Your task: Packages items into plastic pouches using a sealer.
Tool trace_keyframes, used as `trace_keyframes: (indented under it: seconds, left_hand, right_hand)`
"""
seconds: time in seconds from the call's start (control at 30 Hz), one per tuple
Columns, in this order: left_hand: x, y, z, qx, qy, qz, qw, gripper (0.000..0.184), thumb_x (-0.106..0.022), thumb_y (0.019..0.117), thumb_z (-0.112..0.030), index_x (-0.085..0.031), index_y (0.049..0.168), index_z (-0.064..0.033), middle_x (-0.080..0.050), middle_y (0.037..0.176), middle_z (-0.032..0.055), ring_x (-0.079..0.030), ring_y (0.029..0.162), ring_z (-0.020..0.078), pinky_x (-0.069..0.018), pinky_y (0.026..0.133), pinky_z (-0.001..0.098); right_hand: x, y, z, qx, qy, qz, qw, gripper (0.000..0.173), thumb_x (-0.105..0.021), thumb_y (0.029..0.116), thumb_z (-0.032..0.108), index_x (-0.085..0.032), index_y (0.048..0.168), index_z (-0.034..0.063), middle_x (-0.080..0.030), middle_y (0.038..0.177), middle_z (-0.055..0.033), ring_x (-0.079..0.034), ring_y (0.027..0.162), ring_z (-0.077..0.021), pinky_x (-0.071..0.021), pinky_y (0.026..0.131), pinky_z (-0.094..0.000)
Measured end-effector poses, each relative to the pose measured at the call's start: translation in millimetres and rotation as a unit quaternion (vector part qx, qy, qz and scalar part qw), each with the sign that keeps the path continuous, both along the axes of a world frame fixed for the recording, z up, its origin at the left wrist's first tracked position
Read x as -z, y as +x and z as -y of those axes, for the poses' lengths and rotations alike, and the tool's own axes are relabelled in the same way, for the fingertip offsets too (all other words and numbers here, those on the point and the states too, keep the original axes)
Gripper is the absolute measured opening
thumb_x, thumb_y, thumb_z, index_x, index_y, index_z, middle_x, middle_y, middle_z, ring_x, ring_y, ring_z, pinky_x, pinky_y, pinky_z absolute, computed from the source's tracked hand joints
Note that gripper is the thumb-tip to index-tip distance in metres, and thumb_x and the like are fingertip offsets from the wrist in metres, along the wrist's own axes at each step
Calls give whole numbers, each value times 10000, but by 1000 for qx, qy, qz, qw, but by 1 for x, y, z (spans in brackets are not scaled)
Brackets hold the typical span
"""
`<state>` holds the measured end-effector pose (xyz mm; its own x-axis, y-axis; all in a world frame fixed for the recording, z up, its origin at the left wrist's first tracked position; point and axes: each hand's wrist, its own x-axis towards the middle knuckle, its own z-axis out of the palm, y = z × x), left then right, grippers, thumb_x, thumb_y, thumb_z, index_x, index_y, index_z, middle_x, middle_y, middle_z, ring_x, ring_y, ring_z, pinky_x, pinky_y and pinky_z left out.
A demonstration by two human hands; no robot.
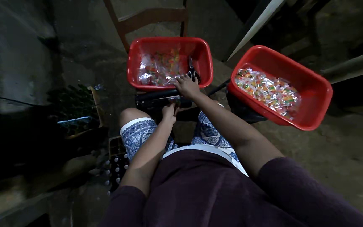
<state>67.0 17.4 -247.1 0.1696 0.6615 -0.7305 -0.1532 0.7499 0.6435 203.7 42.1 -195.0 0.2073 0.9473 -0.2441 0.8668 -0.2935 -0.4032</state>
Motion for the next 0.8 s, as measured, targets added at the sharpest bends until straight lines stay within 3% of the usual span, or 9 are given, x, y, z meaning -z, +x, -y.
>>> trace_keyframes:
  seconds: [0.13,0.33,0.8]
  left_hand:
    - [-2,2,1,-19,-6,10,1000,338,-598,1023,-78,-501,1320,51,-586,1185,177,-629,942,193,-565,812,298]
    - [-3,2,-1,8,14,-12,1000,332,-592,1036,-110,-502,1304,64,-616,1130,182,-649,900,179,-565,793,296]
    - [-2,3,-4,4,16,-7,1000,298,-611,1027,-104,-511,1253,64,-627,1058,145,-667,832,141,-580,750,267]
  right_hand:
    - [14,2,3,13,13,-18,1000,557,-312,1114,444,-485,1538,125,-447,1596,-115,-262,1549,-350,-87,1189,-739]
    - [18,3,3,7,24,-27,999,539,-324,1118,404,-470,1547,114,-448,1591,-136,-286,1538,-360,-73,1188,-746]
    - [41,5,4,14,46,12,999,520,-299,1119,369,-451,1565,150,-425,1616,-93,-254,1554,-340,-40,1190,-741]
